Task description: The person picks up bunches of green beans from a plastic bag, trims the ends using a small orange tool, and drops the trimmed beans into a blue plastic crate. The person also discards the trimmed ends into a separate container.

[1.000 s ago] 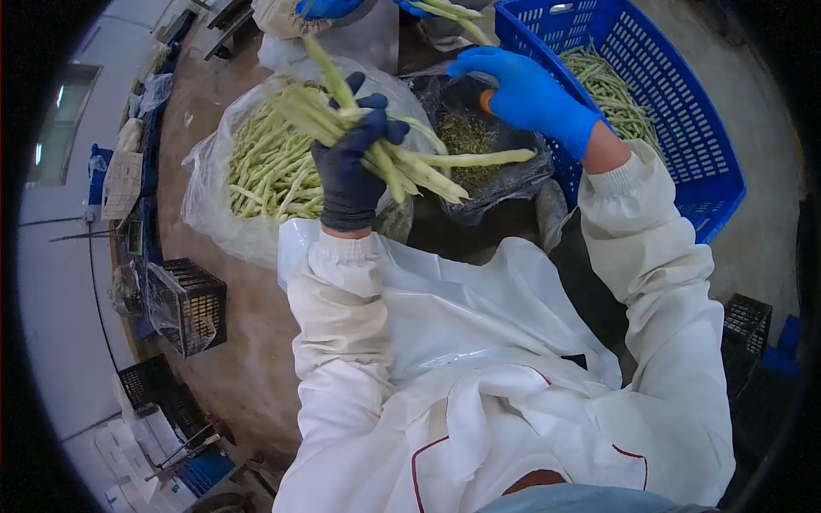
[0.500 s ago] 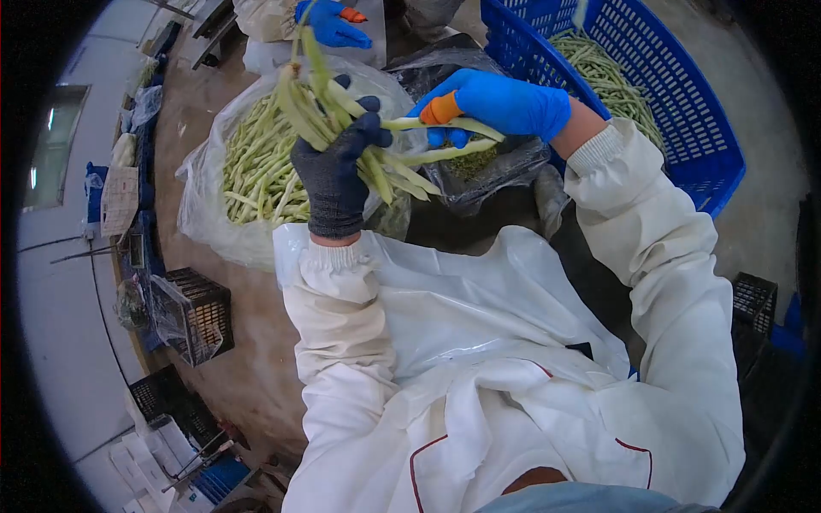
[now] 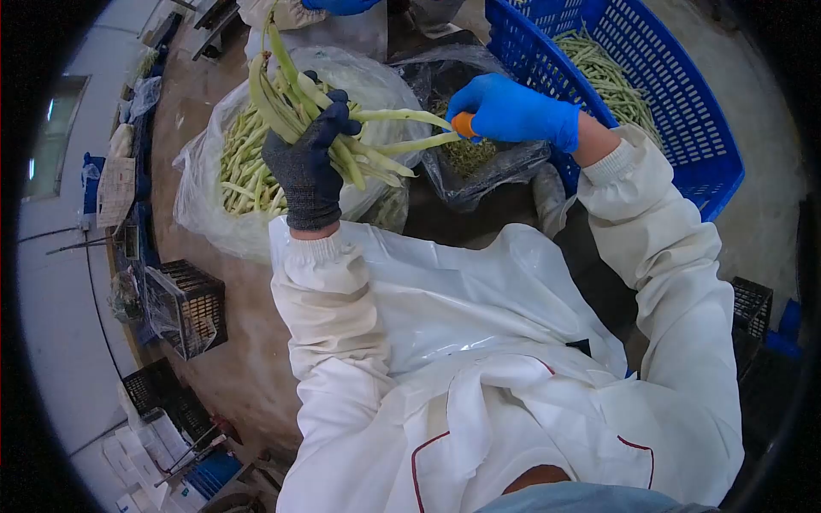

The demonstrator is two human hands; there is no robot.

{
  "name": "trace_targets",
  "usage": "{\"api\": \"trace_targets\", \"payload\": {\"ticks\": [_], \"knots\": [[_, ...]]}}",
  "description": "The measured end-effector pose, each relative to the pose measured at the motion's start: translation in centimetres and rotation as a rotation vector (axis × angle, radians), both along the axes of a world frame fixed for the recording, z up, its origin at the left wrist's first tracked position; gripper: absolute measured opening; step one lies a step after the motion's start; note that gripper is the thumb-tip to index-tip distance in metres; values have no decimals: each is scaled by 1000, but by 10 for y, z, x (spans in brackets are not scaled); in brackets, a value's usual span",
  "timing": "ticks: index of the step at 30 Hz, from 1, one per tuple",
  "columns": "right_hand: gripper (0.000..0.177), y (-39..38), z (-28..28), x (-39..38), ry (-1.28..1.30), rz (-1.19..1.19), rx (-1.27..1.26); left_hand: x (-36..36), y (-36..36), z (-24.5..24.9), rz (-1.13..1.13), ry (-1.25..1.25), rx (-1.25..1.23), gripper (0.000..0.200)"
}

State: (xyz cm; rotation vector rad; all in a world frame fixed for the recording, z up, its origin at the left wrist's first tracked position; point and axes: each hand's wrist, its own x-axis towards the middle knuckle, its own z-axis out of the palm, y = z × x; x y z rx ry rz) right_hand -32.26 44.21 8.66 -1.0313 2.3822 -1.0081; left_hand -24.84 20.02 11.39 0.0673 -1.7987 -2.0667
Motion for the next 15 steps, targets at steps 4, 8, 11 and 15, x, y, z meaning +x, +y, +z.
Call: {"api": "trace_targets", "payload": {"ticks": [4,8,11,15], "knots": [[16,-2,-3,13,201,204,-96,-2,-9,-1,-35,-35,-16,28],[14,-16,-16,40,305,598,-42,0,-13,-3,-225,-175,-45,35],[15,-14,-25,33,557,408,15,-2,-17,-9,-419,-241,7,53],[16,-4,4,1,923,218,-26,-1,-5,-17,-470,-365,-45,55]]}}
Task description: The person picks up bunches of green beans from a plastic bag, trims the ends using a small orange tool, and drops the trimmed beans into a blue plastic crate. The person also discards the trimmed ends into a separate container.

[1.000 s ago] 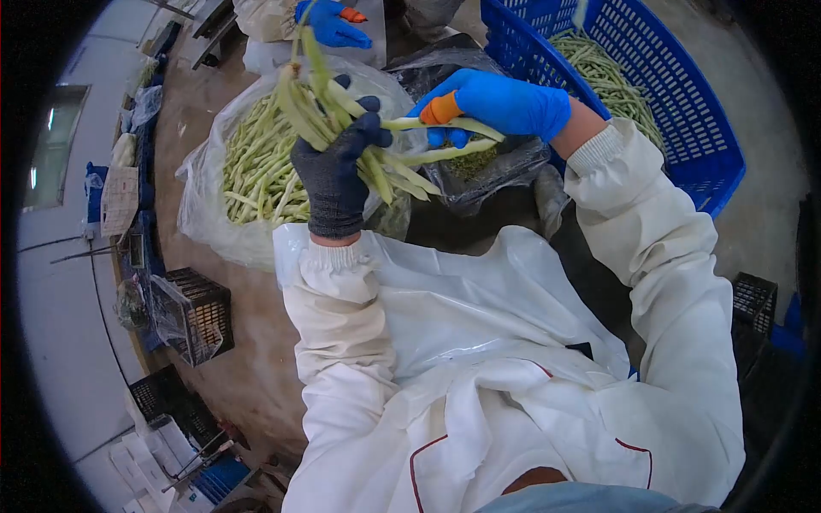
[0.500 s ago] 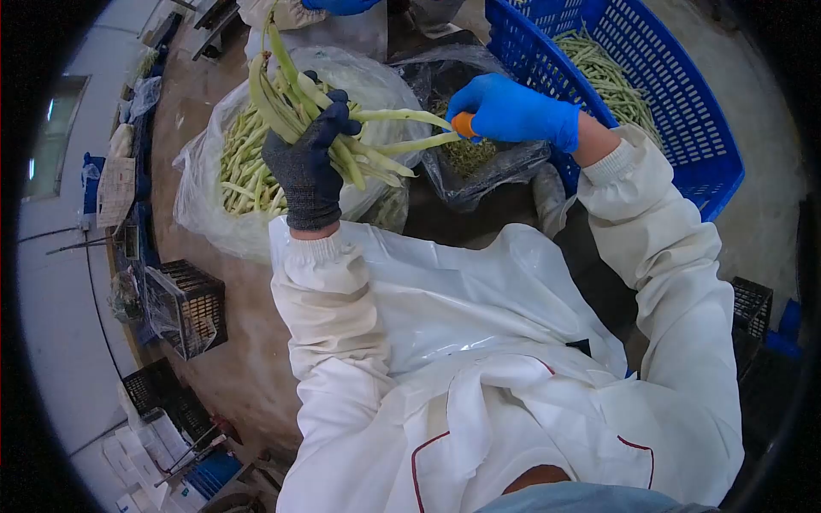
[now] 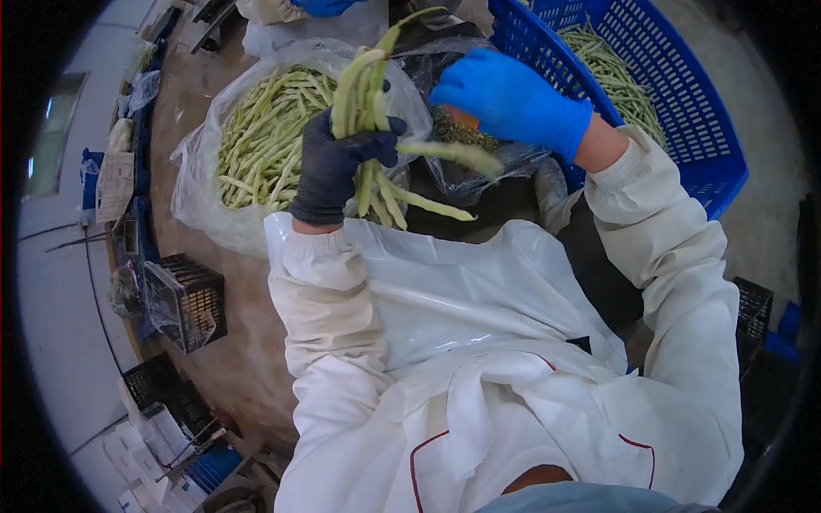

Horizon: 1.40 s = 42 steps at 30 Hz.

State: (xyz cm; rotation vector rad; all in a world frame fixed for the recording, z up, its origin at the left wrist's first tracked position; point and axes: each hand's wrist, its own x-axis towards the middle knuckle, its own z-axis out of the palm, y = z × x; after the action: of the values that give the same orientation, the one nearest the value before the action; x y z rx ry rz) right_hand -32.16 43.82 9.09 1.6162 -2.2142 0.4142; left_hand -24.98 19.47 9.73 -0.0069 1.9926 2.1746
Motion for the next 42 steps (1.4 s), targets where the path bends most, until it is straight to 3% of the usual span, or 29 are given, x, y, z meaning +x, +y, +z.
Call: {"api": "trace_targets", "payload": {"ticks": [4,8,9,12,13,15,18,19,22,25,28,31,34,35,38,42], "knots": [[19,-3,5,-3,-40,-68,-300,6,22,0,-89,-4,-62,34],[20,6,14,-12,-243,-170,-483,2,20,-6,-2,10,-97,37],[25,12,12,-16,-289,-209,-453,1,15,-9,57,24,36,40],[27,22,-21,-26,-223,-231,-314,-3,7,-1,169,94,64,41],[27,22,-21,-23,-425,-223,-255,-3,1,-3,158,86,38,52],[28,18,-17,-7,-829,-198,-122,-4,1,-1,170,108,51,52],[28,-3,1,17,-1045,-237,87,-3,3,-3,170,119,69,51],[30,-8,2,22,-996,-257,141,-3,5,-4,162,122,73,51],[36,-12,-9,17,-1031,-237,109,-2,11,1,213,161,46,51],[43,2,-11,9,-896,-190,-78,-3,6,5,276,205,107,49],[36,9,-13,-6,-815,-354,-73,-3,-1,4,283,185,120,50],[33,1,-18,-8,-1009,-367,-90,-3,0,0,242,209,144,51],[37,-17,-31,15,-1108,-155,-254,-1,14,0,228,180,249,51],[39,-16,-30,13,-1095,-120,-166,0,20,3,239,169,235,51],[38,3,-2,-2,-1293,-299,-237,-4,13,-3,192,172,437,52],[31,109,-5,-59,-353,-858,-308,-8,-5,0,274,225,408,51]]}}
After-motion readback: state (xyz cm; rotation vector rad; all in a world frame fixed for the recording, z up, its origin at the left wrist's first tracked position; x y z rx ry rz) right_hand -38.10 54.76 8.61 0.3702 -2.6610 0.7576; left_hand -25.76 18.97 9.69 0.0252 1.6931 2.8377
